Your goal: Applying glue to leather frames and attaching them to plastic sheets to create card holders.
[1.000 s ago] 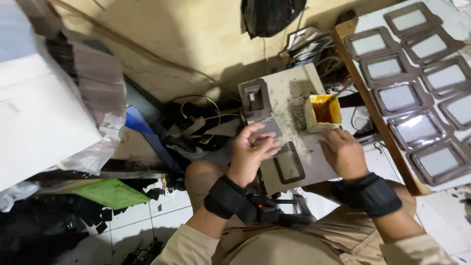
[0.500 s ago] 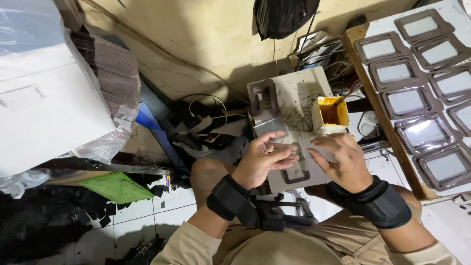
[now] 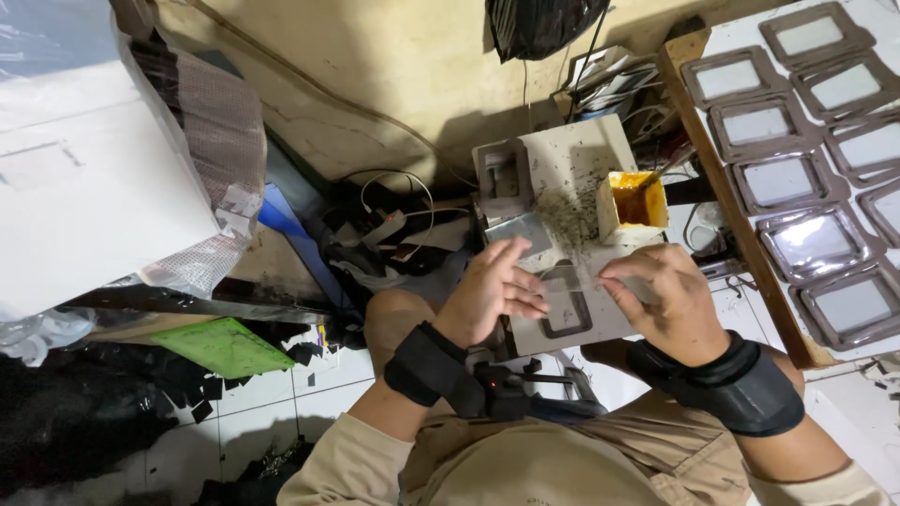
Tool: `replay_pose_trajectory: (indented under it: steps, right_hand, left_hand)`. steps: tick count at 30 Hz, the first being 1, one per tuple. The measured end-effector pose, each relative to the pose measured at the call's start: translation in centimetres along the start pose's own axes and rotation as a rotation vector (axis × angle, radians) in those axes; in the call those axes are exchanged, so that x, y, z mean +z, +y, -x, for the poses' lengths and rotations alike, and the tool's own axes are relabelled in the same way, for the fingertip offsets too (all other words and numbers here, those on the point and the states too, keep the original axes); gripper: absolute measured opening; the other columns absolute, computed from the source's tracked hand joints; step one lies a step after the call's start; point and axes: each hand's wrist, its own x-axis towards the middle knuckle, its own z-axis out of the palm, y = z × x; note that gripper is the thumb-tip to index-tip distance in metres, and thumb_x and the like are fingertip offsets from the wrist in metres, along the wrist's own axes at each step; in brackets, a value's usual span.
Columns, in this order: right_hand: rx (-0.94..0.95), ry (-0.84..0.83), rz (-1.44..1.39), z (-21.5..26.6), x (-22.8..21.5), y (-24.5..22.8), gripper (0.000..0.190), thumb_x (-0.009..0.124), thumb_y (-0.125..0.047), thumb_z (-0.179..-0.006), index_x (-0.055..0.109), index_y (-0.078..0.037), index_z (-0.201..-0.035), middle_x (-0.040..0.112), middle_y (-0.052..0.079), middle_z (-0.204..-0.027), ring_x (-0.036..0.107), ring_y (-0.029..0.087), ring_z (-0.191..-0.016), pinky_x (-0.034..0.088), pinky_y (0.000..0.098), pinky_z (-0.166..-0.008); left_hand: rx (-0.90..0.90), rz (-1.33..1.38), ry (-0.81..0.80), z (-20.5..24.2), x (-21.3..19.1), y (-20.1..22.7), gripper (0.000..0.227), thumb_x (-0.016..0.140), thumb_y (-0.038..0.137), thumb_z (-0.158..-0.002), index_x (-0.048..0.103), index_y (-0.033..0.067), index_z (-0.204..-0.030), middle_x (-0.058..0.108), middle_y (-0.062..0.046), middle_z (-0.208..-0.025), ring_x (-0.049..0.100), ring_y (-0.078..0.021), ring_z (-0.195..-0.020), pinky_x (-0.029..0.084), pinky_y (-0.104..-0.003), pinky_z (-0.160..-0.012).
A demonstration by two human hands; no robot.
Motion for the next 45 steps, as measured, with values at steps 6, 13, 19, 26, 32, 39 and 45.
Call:
replay_pose_trajectory:
  steps: [6,13,19,26,32,39,45]
  right_hand:
    - [0.181,-0.006,-0.118,-0.4,-0.8,-2.1,0.032,0.084,0.004,-0.080,0.070,-0.004,-0.107,0.074,0.007,-0.094,0.066,0.029,-0.081,0.053,0.0381,-0.075]
    - [0.275,-0.042,-0.154,-0.3,-0.9,-3.9,0.034,0.084,0.005,-0.079,0.068,-0.002,-0.108,0.074,0.007,-0.090,0.067,0.027,-0.076,0.054,0.0361,-0.072]
    - [0.396,-0.078,-0.181,-0.3,-1.1,-5.3,0.041,0.085,0.003,-0.077,0.067,-0.005,-0.112,0.075,0.003,-0.087,0.067,0.019,-0.075,0.052,0.0316,-0.073]
    - [0.414,-0.095,-0.171,0.0,-1.8,-7.0,0.043,0.083,0.001,-0.078,0.063,-0.007,-0.115,0.077,0.003,-0.084,0.068,0.019,-0.073,0.051,0.0314,-0.071]
    - [0.495,-0.045,-0.169,-0.1,-1.8,-8.2,0.043,0.082,0.000,-0.081,0.061,-0.007,-0.117,0.076,0.004,-0.082,0.067,0.019,-0.072,0.050,0.0304,-0.070]
    - [0.658,-0.071,-0.144,0.2,-0.8,-7.4,0.038,0.076,0.001,-0.088,0.055,-0.005,-0.119,0.073,0.008,-0.076,0.062,0.021,-0.068,0.047,0.0304,-0.066]
    - [0.906,-0.239,-0.070,0.5,0.5,-5.3,0.041,0.077,-0.010,-0.089,0.054,-0.009,-0.122,0.075,0.011,-0.080,0.063,0.024,-0.068,0.047,0.0330,-0.064]
  left_hand:
    - [0.440,-0.305,0.007,1.2,-1.5,-1.8,0.030,0.070,0.008,-0.096,0.066,-0.0068,-0.123,0.068,-0.030,-0.102,0.075,-0.0409,-0.093,0.063,-0.049,-0.079]
    - [0.505,-0.337,-0.021,3.0,-0.8,-1.4,0.036,0.083,0.005,-0.085,0.071,-0.0062,-0.117,0.074,-0.026,-0.106,0.075,-0.0254,-0.095,0.064,-0.037,-0.085]
    - [0.490,-0.289,0.006,3.9,-0.2,-2.5,0.035,0.081,0.005,-0.088,0.068,-0.0164,-0.113,0.072,-0.030,-0.097,0.075,-0.0297,-0.088,0.065,-0.039,-0.078]
    - [0.566,-0.333,0.040,5.2,0.1,-3.4,0.025,0.080,0.005,-0.089,0.072,-0.0131,-0.104,0.072,-0.029,-0.087,0.076,-0.0315,-0.080,0.066,-0.036,-0.069]
    - [0.574,-0.376,0.037,5.4,0.1,-3.6,0.024,0.078,0.006,-0.091,0.071,-0.0128,-0.104,0.071,-0.027,-0.084,0.076,-0.0329,-0.080,0.066,-0.036,-0.067]
    - [0.516,-0.431,0.048,5.3,0.2,-3.9,0.023,0.079,0.010,-0.090,0.073,-0.0104,-0.098,0.073,-0.027,-0.082,0.077,-0.0310,-0.075,0.065,-0.034,-0.060]
    - [0.370,-0.528,0.078,0.5,-1.8,-6.6,0.024,0.076,0.013,-0.089,0.072,-0.0101,-0.094,0.072,-0.025,-0.077,0.074,-0.0243,-0.066,0.061,-0.028,-0.052]
